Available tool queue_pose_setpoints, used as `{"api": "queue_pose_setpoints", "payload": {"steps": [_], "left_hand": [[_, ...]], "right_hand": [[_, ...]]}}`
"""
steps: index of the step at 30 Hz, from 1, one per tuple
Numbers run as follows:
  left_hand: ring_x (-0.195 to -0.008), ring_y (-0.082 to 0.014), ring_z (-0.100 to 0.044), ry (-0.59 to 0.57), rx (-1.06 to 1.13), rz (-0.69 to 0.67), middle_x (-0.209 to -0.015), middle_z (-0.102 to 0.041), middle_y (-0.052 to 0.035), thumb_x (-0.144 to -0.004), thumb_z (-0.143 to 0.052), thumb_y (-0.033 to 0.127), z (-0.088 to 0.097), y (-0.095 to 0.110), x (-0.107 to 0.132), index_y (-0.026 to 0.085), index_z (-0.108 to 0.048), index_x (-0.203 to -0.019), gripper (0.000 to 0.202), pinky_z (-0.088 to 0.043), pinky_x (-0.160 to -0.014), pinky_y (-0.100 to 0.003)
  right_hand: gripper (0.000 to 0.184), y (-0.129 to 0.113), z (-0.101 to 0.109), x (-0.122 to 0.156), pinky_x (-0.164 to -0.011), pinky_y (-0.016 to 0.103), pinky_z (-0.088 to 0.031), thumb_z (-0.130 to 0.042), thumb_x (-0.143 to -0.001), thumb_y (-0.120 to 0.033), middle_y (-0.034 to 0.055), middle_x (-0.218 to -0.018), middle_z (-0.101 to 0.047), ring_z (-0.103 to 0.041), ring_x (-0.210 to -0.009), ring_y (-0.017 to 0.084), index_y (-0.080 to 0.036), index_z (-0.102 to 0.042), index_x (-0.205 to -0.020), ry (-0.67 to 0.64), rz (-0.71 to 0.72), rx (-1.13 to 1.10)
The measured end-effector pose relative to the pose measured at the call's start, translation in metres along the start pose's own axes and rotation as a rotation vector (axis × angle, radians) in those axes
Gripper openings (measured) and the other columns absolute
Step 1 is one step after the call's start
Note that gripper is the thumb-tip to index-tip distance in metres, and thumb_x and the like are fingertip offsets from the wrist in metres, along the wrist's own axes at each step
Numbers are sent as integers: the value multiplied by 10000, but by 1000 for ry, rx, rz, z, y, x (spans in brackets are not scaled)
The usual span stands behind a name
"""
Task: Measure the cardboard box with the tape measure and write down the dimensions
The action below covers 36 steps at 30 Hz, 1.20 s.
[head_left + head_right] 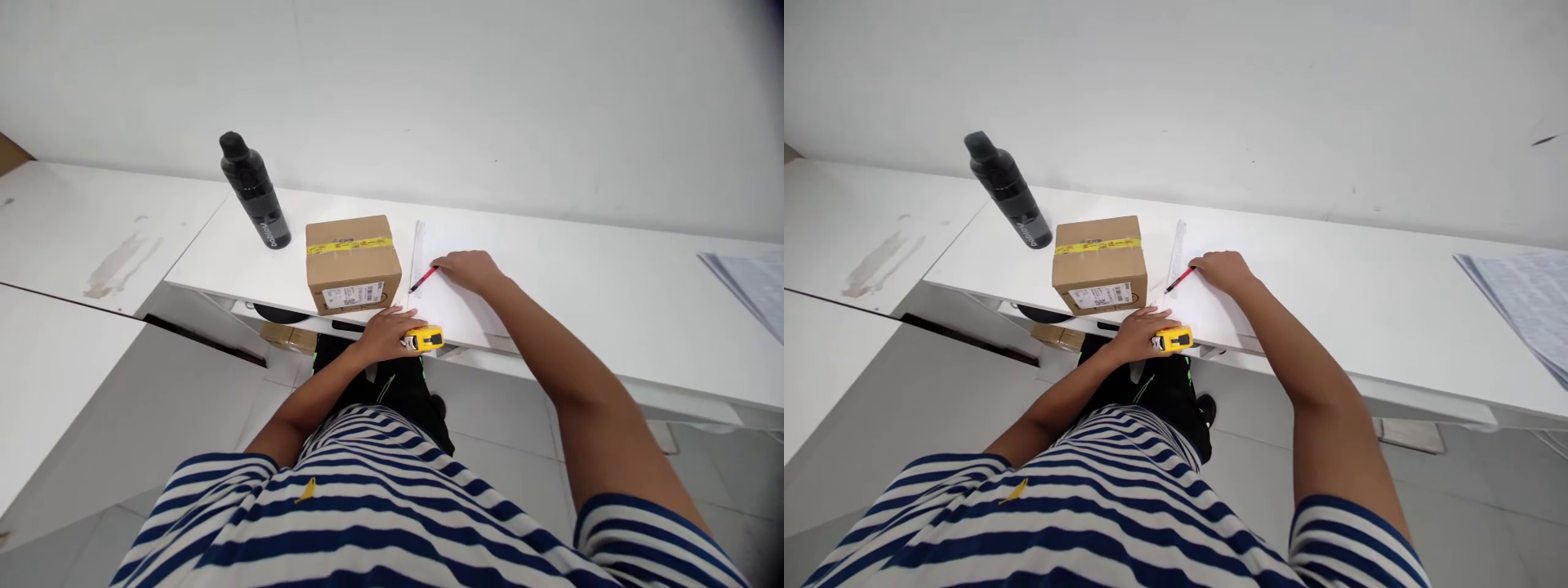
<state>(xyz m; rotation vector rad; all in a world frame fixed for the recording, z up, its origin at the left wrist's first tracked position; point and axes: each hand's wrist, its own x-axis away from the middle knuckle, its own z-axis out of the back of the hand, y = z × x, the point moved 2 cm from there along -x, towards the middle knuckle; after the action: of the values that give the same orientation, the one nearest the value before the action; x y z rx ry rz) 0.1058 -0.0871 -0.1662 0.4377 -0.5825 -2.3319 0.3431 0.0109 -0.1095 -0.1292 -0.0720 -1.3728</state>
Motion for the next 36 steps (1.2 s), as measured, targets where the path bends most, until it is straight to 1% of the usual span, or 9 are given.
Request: {"api": "queue_pose_setpoints", "payload": {"steps": [2,5,7,9,13,18,25,28,36], "left_hand": [[-1469,-283,-617,-14,0,4,-1526,-663,-110,-843,-840,500,1,2,0,247,-704,-1421,645,-388,-1322,-494],[-1474,-273,-612,-48,11,-8,-1491,-698,-87,-859,-828,484,1,4,0,259,-686,-1443,642,-367,-1337,-481],[-1473,-269,-614,-62,21,-19,-1479,-710,-74,-855,-831,470,2,4,0,268,-688,-1439,634,-361,-1342,-471],[-1468,-267,-618,-69,23,-21,-1495,-698,-82,-846,-837,464,1,4,0,261,-693,-1431,636,-363,-1341,-457],[-1475,-251,-612,-70,23,-41,-1489,-705,-72,-851,-826,461,-2,0,0,285,-687,-1433,623,-351,-1346,-452],[-1483,-252,-604,-75,13,-75,-1501,-692,-90,-860,-817,463,-5,-3,0,257,-678,-1444,635,-350,-1347,-455],[-1479,-229,-608,-61,-75,-88,-1512,-685,-79,-887,-788,414,-7,-3,0,257,-661,-1471,619,-384,-1329,-430],[-1465,-220,-620,-64,-80,-101,-1506,-690,-72,-891,-784,395,-6,-2,1,251,-660,-1472,611,-380,-1333,-418],[-1460,-229,-624,-53,-65,-99,-1503,-689,-73,-899,-786,445,-5,-3,0,251,-669,-1454,600,-407,-1317,-434]], "right_hand": [[338,-5,1,11,-820,384,-490,-492,-1024,-365,118,-1169,-788,-708,-995,274,-251,-712,-1255,112,-2,-158],[293,-21,-9,34,-674,329,-470,-575,-978,-509,63,-991,-780,-628,-717,189,-242,-646,-1075,329,-54,-763],[382,-35,-21,48,-601,310,-428,-608,-934,-635,22,-862,-732,-519,-596,154,-253,-586,-936,390,-85,-1091],[486,-48,-32,59,-609,313,-421,-563,-924,-744,-9,-741,-654,-473,-581,153,-261,-571,-870,386,-96,-1205],[613,-61,-38,65,-703,346,-466,-388,-974,-799,3,-689,-622,-528,-650,185,-253,-652,-882,299,-107,-1174],[460,-62,-30,63,-717,365,-457,-603,-915,-641,19,-633,-612,-577,-710,215,-245,-620,-681,292,-246,-1017],[360,-63,-33,61,-718,352,-466,-609,-886,-489,40,-684,-693,-607,-734,204,-232,-615,-633,281,-225,-1020],[361,-63,-36,59,-721,355,-479,-616,-885,-480,47,-705,-714,-616,-734,205,-233,-604,-621,263,-211,-1031],[369,-60,-39,58,-690,350,-466,-613,-912,-479,27,-644,-672,-591,-700,196,-234,-607,-636,314,-213,-1015]]}}
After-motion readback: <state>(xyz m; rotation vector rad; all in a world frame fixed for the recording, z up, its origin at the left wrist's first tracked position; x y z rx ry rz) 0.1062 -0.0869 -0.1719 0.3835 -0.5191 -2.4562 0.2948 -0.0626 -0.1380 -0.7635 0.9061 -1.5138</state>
